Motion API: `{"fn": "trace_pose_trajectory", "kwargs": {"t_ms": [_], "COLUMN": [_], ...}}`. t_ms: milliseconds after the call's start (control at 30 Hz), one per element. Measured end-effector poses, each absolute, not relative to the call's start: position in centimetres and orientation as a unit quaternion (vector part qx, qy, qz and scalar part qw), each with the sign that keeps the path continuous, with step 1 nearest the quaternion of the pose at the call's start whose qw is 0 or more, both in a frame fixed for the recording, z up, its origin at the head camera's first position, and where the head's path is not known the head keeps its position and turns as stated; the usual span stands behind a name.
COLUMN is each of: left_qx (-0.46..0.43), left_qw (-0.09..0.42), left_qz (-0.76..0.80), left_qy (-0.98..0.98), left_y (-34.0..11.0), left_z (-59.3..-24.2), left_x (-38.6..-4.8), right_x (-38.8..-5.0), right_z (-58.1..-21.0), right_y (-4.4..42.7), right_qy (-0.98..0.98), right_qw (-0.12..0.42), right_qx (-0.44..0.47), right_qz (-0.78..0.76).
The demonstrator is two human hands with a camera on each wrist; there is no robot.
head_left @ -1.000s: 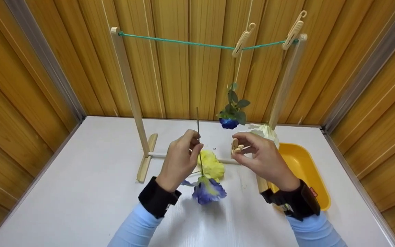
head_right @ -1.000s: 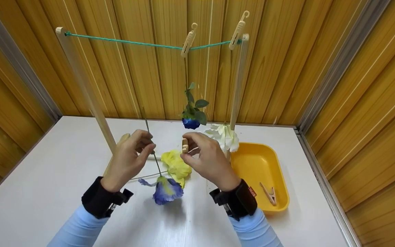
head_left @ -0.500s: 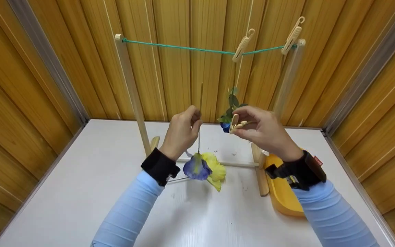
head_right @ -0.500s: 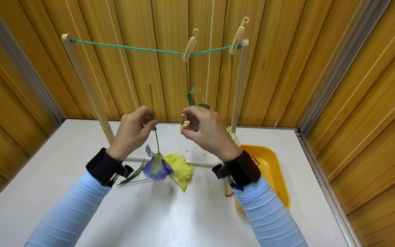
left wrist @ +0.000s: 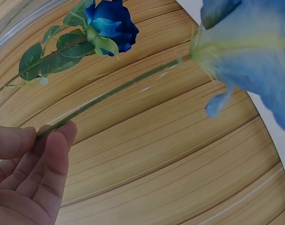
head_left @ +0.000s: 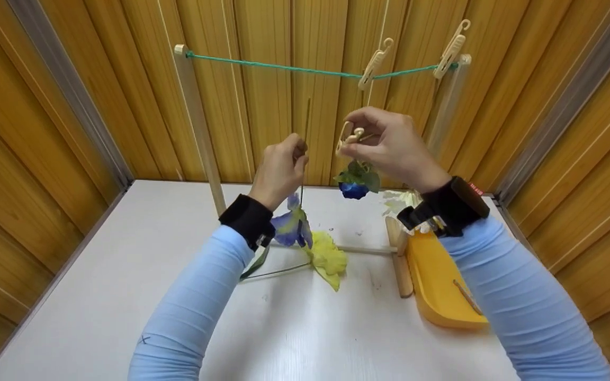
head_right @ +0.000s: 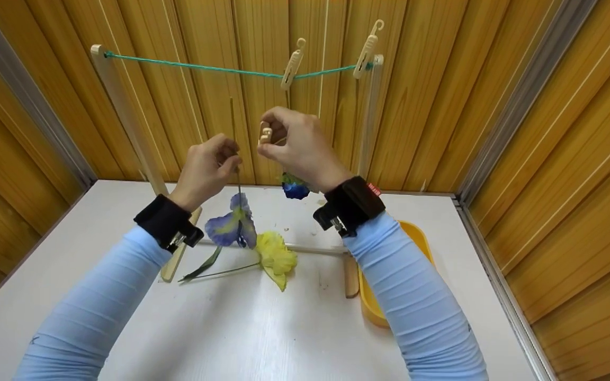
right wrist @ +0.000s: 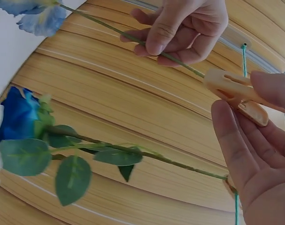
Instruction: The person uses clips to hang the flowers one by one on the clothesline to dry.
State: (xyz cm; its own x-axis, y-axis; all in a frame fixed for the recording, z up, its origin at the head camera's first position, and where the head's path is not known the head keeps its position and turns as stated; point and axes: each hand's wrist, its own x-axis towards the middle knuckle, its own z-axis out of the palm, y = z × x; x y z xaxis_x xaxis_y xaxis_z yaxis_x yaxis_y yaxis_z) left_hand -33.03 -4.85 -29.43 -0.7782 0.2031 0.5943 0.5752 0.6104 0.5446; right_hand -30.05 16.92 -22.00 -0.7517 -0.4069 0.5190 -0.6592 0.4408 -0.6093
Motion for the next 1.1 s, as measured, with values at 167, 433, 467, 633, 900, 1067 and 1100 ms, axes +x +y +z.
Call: {"fn": "trace_pose_trajectory", "kwargs": {"t_ms": [167,433,467,633,900,1067,1100], "left_qx": [-0.205,-0.181,-0.181,-0.174,-0.157,-0.153,-0.153], "left_qw": [0.236,0.213,0.211,0.208,0.214,0.206,0.205], "left_qz": [-0.379,-0.405,-0.408,-0.424,-0.428,-0.437,-0.440], "left_qy": [-0.871,-0.871,-0.870,-0.864,-0.864,-0.862,-0.861], "left_y": [-4.9,-4.8,-4.8,-4.9,-4.7,-4.4,-4.3], "left_z": [-28.6,-27.5,-27.3,-26.8,-26.1,-25.6,-25.5], "left_x": [-34.0,-35.1,-35.1,-35.5,-35.8,-35.6,-35.6], "right_x": [-30.9,-32.4,-32.6,-33.6,-34.7,-35.1,-35.2], "right_z": [-19.3,-16.1,-15.8,-14.3,-13.3,-13.1,-13.1], "right_y": [16.0,14.7,14.5,13.9,13.0,12.7,12.6], "right_qy": [-0.844,-0.845,-0.844,-0.837,-0.825,-0.808,-0.804], "right_qw": [0.176,0.221,0.227,0.236,0.230,0.212,0.208], "right_qx": [0.310,0.290,0.289,0.281,0.253,0.245,0.244], "right_qz": [0.401,0.391,0.390,0.407,0.449,0.492,0.501]}}
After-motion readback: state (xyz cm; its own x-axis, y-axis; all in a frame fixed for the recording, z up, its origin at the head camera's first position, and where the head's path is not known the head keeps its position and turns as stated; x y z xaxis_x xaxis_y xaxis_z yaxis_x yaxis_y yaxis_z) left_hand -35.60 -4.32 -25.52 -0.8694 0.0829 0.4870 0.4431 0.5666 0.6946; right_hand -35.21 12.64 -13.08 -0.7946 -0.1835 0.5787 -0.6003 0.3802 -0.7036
